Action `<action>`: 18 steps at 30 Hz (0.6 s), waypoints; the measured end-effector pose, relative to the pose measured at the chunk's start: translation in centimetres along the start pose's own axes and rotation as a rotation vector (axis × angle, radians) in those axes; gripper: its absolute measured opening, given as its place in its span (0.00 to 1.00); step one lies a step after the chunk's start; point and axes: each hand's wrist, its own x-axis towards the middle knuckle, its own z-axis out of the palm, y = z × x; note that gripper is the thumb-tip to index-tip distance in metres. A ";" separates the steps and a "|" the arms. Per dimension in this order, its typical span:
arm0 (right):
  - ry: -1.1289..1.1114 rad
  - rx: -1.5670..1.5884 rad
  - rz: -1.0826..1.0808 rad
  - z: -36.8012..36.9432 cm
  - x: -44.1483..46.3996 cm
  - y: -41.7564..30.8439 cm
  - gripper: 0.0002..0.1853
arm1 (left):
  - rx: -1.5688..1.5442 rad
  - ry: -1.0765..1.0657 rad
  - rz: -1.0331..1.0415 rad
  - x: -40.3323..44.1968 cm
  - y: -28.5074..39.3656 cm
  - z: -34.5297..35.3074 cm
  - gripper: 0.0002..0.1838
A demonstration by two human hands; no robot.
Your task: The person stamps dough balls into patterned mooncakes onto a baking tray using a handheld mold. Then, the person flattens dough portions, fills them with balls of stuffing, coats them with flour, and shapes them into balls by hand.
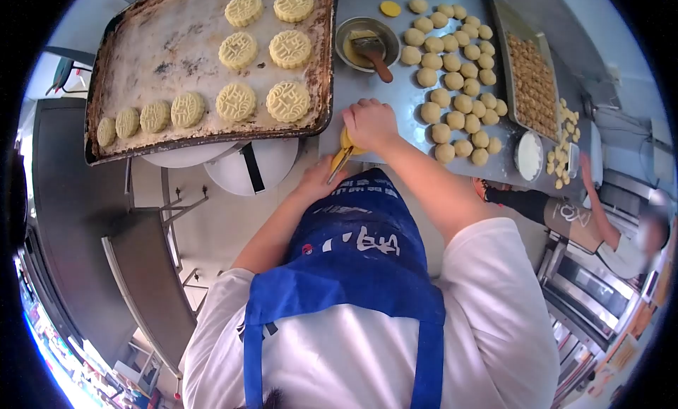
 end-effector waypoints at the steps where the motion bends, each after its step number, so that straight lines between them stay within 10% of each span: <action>1: -0.129 0.011 0.058 -0.2 0.3 0.0 0.22 | 0.001 -0.001 -0.009 -0.2 0.0 0.0 0.24; 16: 0.159 -0.002 0.008 1.2 0.8 -0.5 0.37 | 0.049 -0.042 0.003 0.7 1.0 -1.5 0.26; 18: 0.082 -0.068 0.005 0.6 -0.5 -0.8 0.38 | -0.196 -0.320 -0.264 0.5 3.5 -3.7 0.28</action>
